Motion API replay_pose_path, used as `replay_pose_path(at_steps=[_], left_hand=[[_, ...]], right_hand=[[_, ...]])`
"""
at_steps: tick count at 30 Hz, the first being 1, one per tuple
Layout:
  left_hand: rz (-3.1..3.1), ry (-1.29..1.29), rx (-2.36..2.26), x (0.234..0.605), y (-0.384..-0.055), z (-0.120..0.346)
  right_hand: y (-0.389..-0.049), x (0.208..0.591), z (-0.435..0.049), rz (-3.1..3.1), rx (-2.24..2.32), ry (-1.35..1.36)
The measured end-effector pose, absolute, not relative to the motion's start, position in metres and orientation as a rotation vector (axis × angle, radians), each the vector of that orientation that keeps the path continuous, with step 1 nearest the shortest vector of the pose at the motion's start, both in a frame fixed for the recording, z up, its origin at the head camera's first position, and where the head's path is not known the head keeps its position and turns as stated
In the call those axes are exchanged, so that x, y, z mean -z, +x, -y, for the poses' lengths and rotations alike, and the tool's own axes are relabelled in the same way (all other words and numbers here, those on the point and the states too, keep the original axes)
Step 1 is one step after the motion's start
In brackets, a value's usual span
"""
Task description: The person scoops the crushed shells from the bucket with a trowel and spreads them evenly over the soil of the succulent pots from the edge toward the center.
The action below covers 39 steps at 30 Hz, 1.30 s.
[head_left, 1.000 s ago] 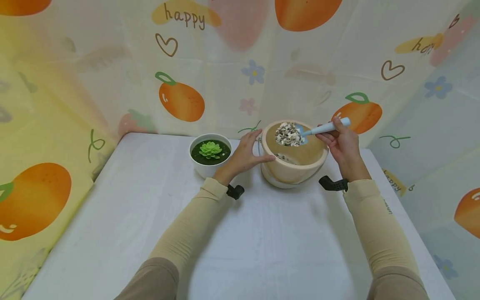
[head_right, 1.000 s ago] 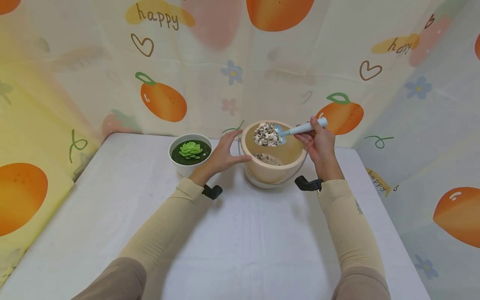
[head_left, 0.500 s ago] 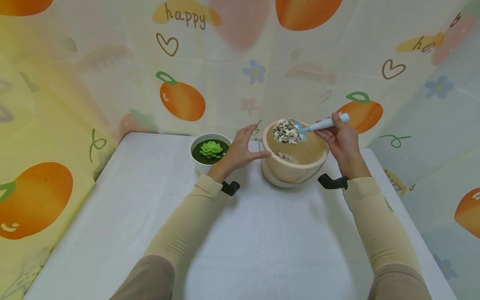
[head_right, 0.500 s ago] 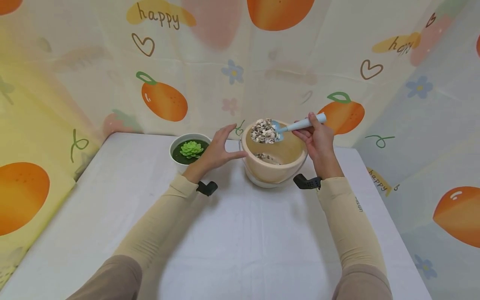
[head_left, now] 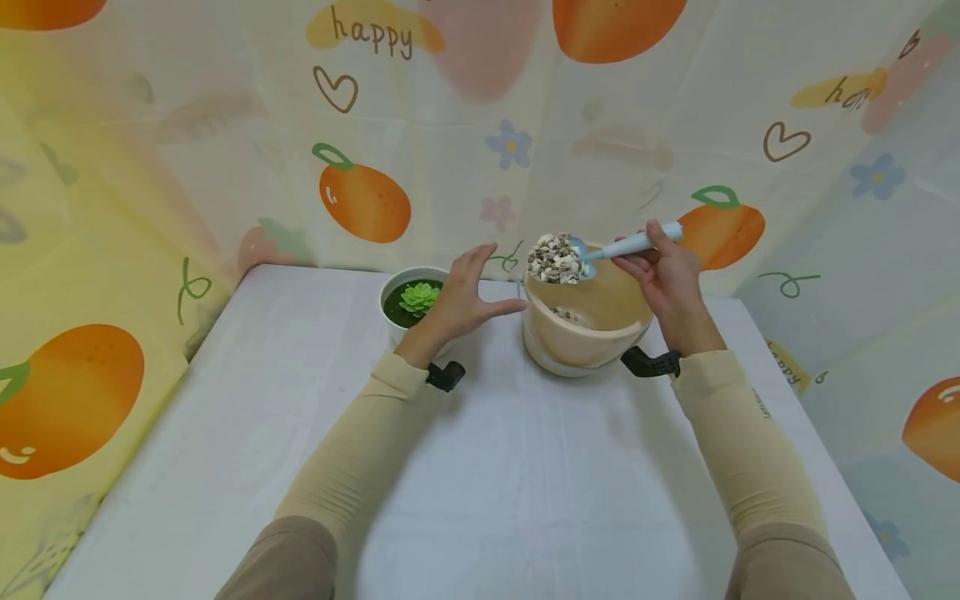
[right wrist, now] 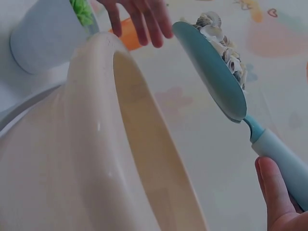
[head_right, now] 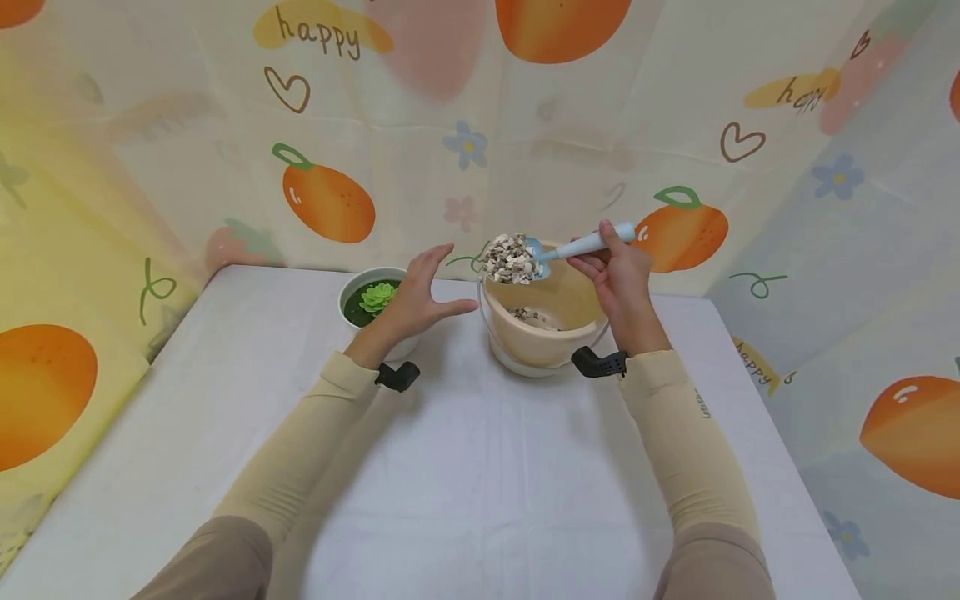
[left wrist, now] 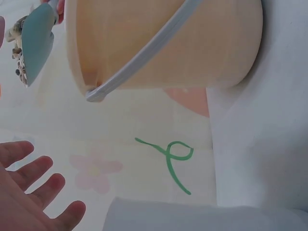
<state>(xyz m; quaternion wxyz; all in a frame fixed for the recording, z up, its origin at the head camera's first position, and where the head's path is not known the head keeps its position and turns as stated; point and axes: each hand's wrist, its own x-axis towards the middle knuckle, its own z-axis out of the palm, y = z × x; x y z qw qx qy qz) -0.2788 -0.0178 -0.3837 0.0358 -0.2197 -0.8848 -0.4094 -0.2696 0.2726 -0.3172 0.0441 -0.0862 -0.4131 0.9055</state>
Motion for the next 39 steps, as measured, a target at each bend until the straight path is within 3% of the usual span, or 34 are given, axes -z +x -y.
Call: replay_pose_path(at_steps=[39], left_hand=[[2.680, -0.536, 1.255, 0.390, -0.275, 0.092]], right_hand=[[-0.295, 0.330, -0.186, 1.324, -2.836, -0.294]])
